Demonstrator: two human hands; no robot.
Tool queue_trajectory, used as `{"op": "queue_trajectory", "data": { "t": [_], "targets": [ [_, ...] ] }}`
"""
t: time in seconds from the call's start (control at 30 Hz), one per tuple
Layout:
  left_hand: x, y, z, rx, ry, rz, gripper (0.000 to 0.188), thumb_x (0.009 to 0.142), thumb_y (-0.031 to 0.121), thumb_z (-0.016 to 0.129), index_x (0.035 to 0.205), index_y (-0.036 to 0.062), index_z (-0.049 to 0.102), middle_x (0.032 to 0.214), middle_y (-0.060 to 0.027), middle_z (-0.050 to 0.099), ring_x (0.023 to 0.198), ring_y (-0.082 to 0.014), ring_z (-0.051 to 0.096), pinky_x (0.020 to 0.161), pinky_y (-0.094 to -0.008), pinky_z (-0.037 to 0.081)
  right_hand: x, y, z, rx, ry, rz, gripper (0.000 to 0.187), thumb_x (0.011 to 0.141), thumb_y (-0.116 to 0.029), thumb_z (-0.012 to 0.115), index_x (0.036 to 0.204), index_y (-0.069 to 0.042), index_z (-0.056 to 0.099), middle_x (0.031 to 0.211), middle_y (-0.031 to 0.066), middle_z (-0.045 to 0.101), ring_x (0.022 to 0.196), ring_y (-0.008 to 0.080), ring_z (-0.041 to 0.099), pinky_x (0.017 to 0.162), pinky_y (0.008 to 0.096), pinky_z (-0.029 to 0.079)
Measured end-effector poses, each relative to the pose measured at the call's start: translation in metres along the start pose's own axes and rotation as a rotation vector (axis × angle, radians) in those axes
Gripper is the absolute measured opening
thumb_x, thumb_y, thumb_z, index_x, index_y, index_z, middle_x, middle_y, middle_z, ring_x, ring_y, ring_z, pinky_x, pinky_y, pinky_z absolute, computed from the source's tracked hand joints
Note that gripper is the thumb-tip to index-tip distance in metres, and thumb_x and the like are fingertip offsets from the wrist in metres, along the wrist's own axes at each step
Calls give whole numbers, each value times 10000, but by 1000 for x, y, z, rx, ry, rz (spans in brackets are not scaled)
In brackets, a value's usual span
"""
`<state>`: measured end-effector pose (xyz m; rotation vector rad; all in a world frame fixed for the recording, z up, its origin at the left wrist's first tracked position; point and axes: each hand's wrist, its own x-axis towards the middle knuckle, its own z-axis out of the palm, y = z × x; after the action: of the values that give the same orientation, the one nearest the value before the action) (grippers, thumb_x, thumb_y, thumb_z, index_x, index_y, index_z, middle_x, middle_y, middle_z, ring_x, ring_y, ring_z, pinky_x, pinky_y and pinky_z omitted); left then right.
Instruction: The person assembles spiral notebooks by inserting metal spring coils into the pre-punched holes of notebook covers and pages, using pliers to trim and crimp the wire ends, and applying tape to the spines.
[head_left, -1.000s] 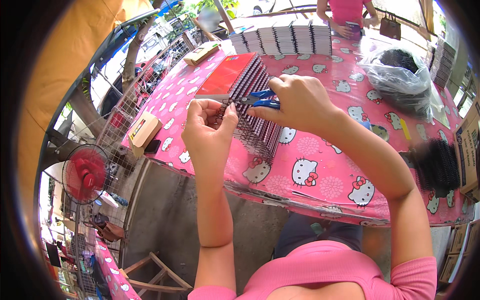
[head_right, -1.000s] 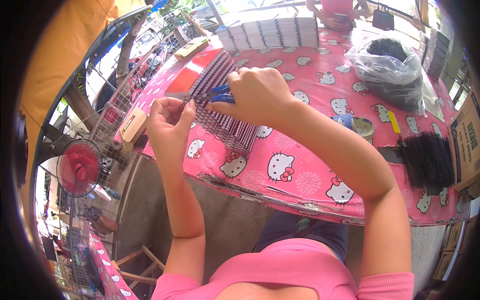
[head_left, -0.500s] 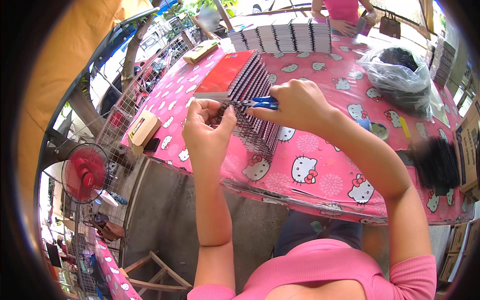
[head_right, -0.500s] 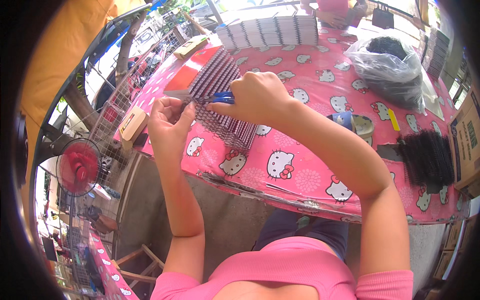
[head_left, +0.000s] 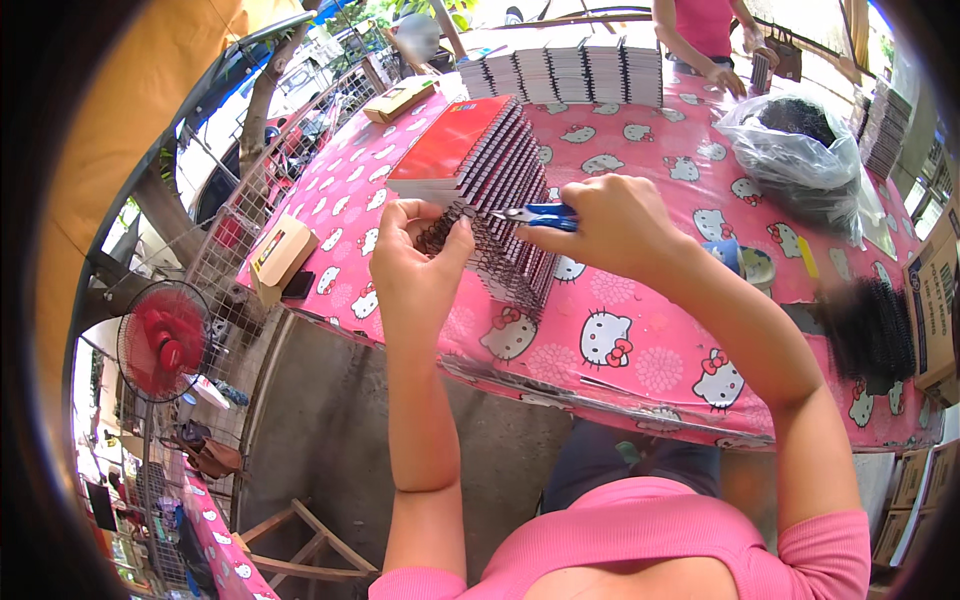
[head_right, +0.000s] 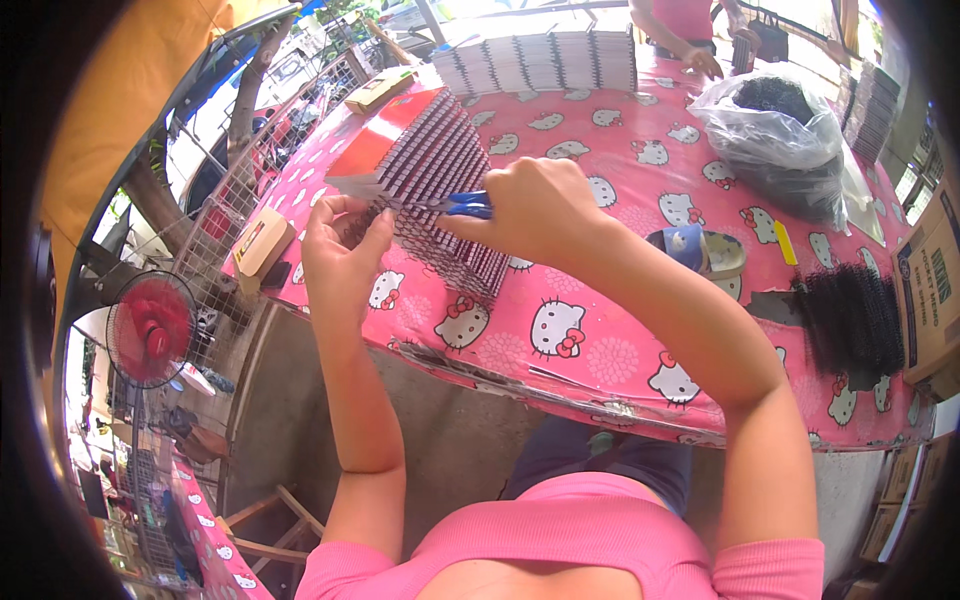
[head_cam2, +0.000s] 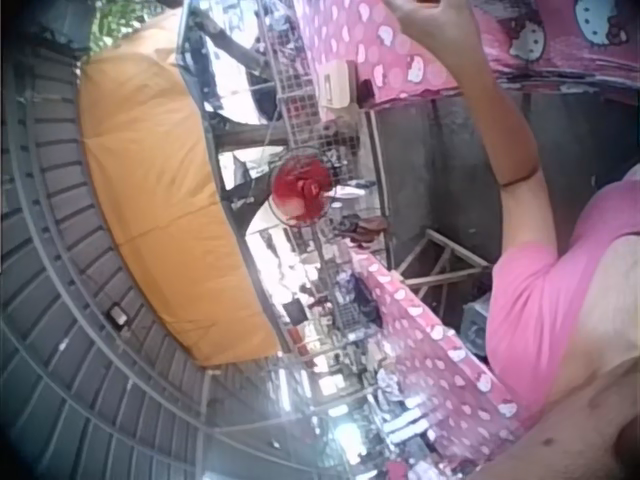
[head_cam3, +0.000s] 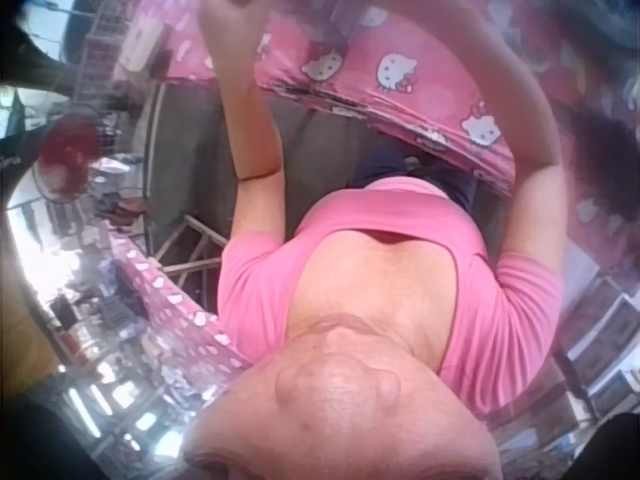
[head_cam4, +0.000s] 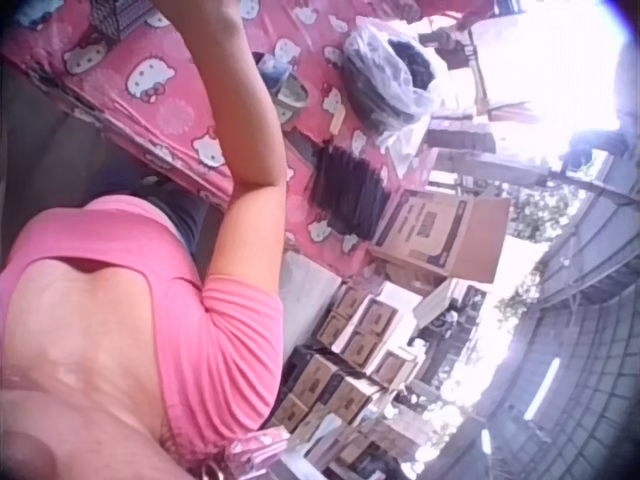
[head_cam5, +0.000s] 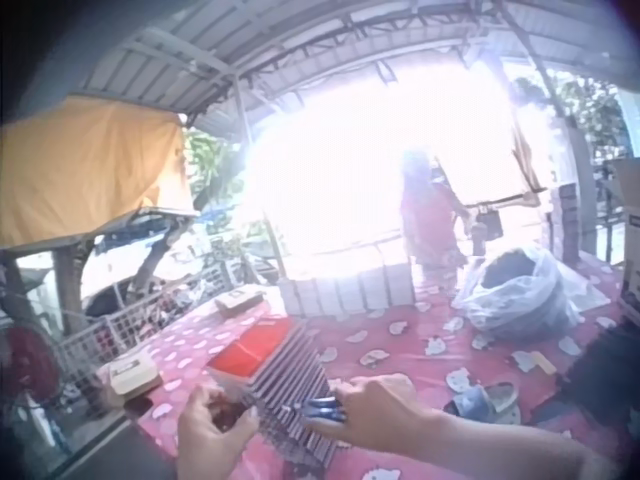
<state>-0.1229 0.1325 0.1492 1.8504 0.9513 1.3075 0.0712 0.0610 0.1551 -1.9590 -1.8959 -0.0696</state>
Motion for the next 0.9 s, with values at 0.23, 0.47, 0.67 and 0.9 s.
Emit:
{"op": "queue_trajectory", "data": {
  "t": [0.23, 0.47, 0.67, 0.9],
  "targets": [
    [-4, 4, 7, -15, -46, -20, 354, 788, 116, 754, 1025, 12, 513, 788, -67, 652, 661, -70, 565, 489, -206, 422, 10, 10, 25, -35, 391, -207, 605, 779, -616, 595, 722, -19, 670, 644, 145, 651, 632, 300, 671, 612, 414, 536],
    [-6, -1, 2, -93, -29, -152, 366, 770, 101, 765, 1007, -9, 510, 774, -68, 634, 669, -93, 583, 570, -230, 470, -8, 15, 22, 4, 243, -98, 621, 785, -620, 607, 827, -2, 657, 765, 150, 661, 733, 287, 675, 649, 411, 535],
    [-6, -8, 8, -26, -85, -78, 400, 763, 108, 773, 1045, 2, 509, 810, -88, 659, 668, -93, 591, 481, -209, 436, 4, 16, 38, -77, 462, -258, 604, 769, -605, 642, 827, -4, 635, 799, 149, 646, 736, 297, 658, 649, 404, 519],
    [-4, -16, 10, -47, -97, -76, 335, 798, 97, 734, 1024, -9, 511, 766, -65, 634, 627, -90, 573, 518, -232, 456, 4, 9, 27, 12, 113, -78, 592, 772, -623, 625, 704, -35, 629, 650, 113, 628, 628, 293, 657, 597, 405, 523]
  ]
}}
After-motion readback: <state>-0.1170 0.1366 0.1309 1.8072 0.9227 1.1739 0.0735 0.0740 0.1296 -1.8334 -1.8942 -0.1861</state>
